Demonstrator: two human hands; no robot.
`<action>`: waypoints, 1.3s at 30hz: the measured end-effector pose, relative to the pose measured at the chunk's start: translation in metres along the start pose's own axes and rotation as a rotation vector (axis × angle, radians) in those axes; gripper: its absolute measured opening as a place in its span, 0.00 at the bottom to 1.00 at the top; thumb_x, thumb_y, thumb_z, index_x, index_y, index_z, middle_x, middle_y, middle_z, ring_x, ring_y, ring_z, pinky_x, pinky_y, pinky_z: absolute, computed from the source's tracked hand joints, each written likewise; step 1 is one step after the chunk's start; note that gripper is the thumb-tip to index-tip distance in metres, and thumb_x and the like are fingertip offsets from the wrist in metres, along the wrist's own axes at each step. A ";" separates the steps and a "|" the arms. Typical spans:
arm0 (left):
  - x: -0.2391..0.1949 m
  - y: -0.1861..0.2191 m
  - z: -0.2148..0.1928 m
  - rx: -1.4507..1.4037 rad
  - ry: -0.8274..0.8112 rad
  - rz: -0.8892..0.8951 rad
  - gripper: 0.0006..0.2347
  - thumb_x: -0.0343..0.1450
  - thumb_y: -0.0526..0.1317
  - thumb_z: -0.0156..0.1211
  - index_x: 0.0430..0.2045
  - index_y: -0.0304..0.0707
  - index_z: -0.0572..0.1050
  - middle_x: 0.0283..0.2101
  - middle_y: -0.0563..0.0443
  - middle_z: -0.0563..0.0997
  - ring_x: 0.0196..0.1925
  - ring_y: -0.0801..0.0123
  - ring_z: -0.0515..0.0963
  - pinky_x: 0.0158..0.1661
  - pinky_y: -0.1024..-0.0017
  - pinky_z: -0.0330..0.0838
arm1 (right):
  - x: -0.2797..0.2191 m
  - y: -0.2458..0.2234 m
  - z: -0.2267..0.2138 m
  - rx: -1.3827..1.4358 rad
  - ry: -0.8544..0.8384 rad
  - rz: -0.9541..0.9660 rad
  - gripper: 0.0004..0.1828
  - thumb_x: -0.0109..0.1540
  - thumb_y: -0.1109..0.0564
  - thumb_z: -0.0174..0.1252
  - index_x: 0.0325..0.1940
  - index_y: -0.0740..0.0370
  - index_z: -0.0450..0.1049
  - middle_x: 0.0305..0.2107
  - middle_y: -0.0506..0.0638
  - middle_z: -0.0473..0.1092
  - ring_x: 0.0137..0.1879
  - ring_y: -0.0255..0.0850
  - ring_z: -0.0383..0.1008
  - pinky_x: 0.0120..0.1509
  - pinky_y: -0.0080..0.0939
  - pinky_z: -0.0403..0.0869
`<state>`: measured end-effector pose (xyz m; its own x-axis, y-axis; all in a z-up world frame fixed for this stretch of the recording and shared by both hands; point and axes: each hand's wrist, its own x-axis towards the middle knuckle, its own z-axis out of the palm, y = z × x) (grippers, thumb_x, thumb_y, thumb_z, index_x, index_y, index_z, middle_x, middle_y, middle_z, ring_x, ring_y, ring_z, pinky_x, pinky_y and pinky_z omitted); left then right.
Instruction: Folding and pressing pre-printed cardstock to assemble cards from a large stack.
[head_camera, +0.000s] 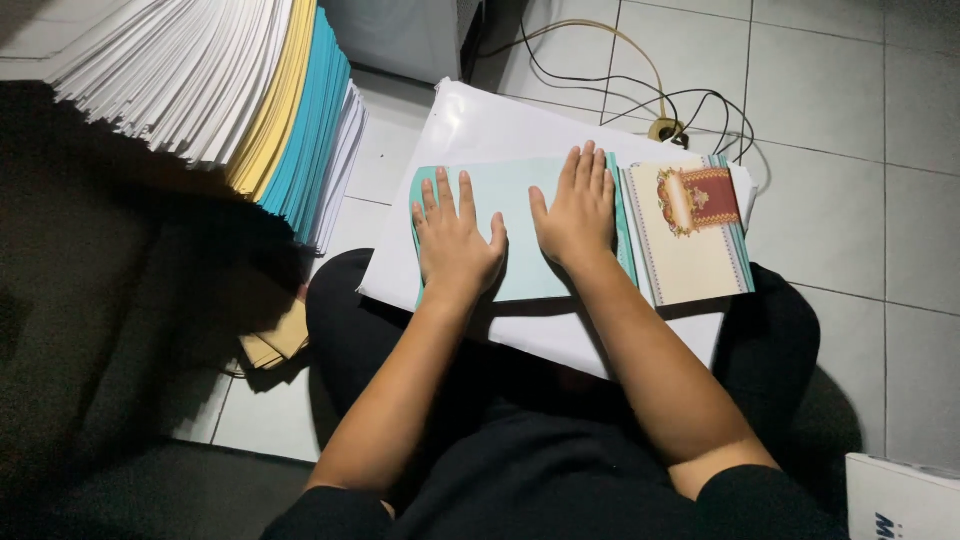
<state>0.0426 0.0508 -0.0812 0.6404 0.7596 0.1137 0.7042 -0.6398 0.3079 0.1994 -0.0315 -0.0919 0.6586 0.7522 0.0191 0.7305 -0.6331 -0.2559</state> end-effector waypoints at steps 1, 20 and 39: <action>0.000 0.000 0.001 -0.001 -0.002 0.001 0.32 0.73 0.56 0.42 0.71 0.36 0.57 0.75 0.28 0.53 0.77 0.38 0.49 0.71 0.42 0.40 | -0.011 0.004 -0.002 -0.001 -0.001 0.002 0.46 0.69 0.33 0.35 0.78 0.73 0.44 0.75 0.70 0.40 0.82 0.59 0.34 0.82 0.58 0.34; 0.002 0.005 -0.013 -0.013 -0.115 -0.054 0.34 0.74 0.60 0.38 0.73 0.38 0.52 0.76 0.28 0.46 0.79 0.39 0.43 0.72 0.42 0.33 | -0.010 -0.001 -0.008 -0.004 -0.051 -0.275 0.35 0.71 0.43 0.35 0.80 0.63 0.48 0.76 0.62 0.44 0.81 0.56 0.40 0.81 0.58 0.39; -0.008 0.043 0.015 0.052 -0.068 0.032 0.33 0.73 0.62 0.42 0.73 0.48 0.55 0.75 0.24 0.49 0.77 0.30 0.42 0.61 0.20 0.29 | -0.069 0.035 -0.006 -0.040 -0.042 -0.306 0.36 0.71 0.43 0.36 0.79 0.65 0.47 0.76 0.63 0.45 0.81 0.57 0.41 0.81 0.58 0.40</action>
<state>0.0724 0.0154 -0.0831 0.6811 0.7299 0.0579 0.6967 -0.6703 0.2555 0.1803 -0.1063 -0.0966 0.3995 0.9154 0.0490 0.9009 -0.3822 -0.2059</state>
